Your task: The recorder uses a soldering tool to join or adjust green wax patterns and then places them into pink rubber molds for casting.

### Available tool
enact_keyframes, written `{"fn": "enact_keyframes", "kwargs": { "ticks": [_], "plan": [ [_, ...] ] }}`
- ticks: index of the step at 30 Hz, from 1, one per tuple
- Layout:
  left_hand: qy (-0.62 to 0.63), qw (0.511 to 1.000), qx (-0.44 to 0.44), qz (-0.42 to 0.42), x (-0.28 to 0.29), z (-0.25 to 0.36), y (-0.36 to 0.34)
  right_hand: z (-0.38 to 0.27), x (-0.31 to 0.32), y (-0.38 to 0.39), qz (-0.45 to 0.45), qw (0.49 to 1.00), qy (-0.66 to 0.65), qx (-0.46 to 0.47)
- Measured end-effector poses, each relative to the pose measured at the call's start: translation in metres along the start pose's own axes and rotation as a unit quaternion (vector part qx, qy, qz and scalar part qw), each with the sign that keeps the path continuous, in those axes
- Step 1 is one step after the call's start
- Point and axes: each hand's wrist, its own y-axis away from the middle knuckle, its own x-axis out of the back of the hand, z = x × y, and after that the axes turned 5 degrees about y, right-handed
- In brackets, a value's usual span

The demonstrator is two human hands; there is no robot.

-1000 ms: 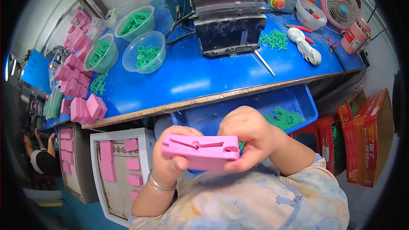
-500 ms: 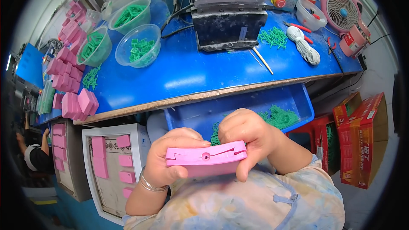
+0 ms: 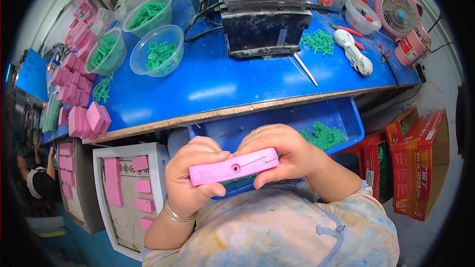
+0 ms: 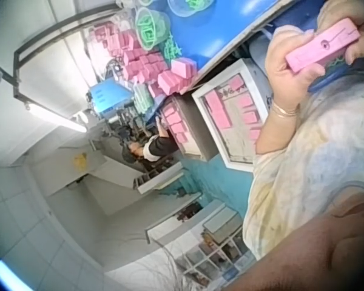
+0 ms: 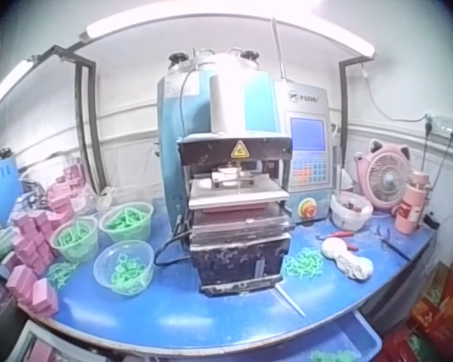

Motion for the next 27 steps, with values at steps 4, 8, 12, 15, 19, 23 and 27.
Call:
{"fn": "enact_keyframes", "kwargs": {
  "ticks": [4,8,12,15,19,23,27],
  "plan": [
    [0.077,0.995,0.009,-0.06,0.006,-0.002,-0.006,-0.006,0.001,0.005,-0.006,0.997,-0.051,-0.066],
    [-0.002,0.993,0.024,-0.113,0.01,0.01,-0.012,-0.005,-0.002,0.017,0.083,0.969,-0.209,-0.1],
    [-0.172,0.95,0.073,-0.251,0.004,0.013,-0.015,0.014,-0.005,0.014,0.21,0.863,-0.426,-0.173],
    [-0.165,0.95,0.044,-0.262,-0.015,0.014,-0.017,0.03,-0.023,0.019,0.21,0.804,-0.513,-0.217],
    [-0.157,0.946,0.045,-0.28,-0.027,0.014,-0.019,0.015,-0.038,0.003,0.224,0.698,-0.602,-0.317],
    [-0.264,0.934,-0.003,-0.242,-0.034,0.004,-0.013,0.025,-0.035,0.01,0.165,0.69,-0.628,-0.318],
    [-0.333,0.924,-0.038,-0.184,-0.029,0.01,-0.019,0.005,-0.024,-0.004,0.177,0.797,-0.51,-0.272]
  ]
}}
